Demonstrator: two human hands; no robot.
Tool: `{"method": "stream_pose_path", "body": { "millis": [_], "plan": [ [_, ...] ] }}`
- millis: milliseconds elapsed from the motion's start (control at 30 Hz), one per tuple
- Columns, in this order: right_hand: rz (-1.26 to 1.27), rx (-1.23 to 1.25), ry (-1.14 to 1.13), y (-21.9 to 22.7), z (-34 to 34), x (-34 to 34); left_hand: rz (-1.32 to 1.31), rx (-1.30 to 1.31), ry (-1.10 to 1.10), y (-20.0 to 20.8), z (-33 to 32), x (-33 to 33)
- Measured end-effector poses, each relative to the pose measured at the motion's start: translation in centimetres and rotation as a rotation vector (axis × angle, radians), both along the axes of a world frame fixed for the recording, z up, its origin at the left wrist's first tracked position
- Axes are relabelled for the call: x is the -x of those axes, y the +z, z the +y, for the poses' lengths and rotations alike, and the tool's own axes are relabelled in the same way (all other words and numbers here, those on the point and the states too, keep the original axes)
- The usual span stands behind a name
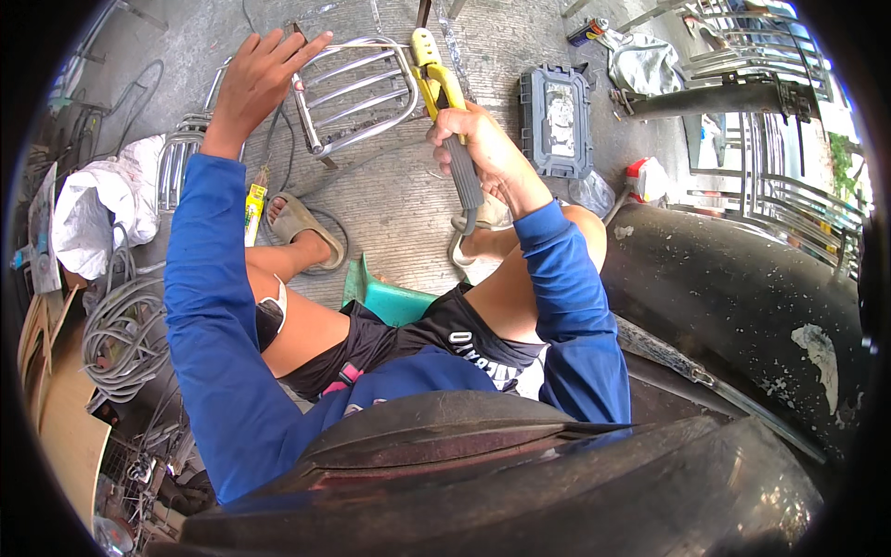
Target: The person welds a metal frame using a handheld welding torch and a grounding clamp. They repeatedly strike an arc, move the torch along joints, and reposition the frame to access different weld points.
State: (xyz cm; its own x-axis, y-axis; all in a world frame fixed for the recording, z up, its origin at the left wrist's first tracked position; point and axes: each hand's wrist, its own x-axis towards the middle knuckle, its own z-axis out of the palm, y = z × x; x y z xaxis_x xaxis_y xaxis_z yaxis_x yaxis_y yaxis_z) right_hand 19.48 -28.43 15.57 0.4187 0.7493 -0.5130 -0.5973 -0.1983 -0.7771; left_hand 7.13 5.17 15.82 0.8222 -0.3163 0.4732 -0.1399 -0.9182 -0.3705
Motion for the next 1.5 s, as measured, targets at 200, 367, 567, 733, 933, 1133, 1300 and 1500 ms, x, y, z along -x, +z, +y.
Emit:
{"method": "stream_pose_path", "body": {
  "millis": [200,367,567,733,933,1133,1300,1500],
  "plan": [
    [0.006,-0.013,0.027,-0.1,0.2,0.4,-0.017,-0.026,-0.027,-0.6,0.4,-0.6],
    [0.044,-0.031,0.019,0.0,0.0,0.3,-0.033,-0.050,-0.032,-0.3,0.5,-1.1],
    [0.057,-0.037,0.027,-0.1,-0.6,0.1,-0.037,-0.091,-0.036,-0.7,0.7,-1.2],
    [0.092,-0.019,0.019,0.1,-0.9,0.1,-0.023,-0.164,-0.011,-0.5,0.9,-1.4],
    [0.015,0.010,0.038,0.9,-1.5,0.1,-0.022,-0.043,-0.071,0.8,-0.7,-1.4],
    [-0.177,-0.069,-0.170,1.3,-3.0,-0.8,-0.331,0.309,0.068,0.1,-0.8,0.0],
    [-0.909,0.219,-0.220,2.0,-5.1,-2.3,0.193,0.856,0.689,-2.5,-3.4,7.5],
    [-1.272,0.377,-0.109,1.9,-6.3,-2.6,0.085,1.638,0.947,-7.4,-10.5,10.6]
  ]
}}
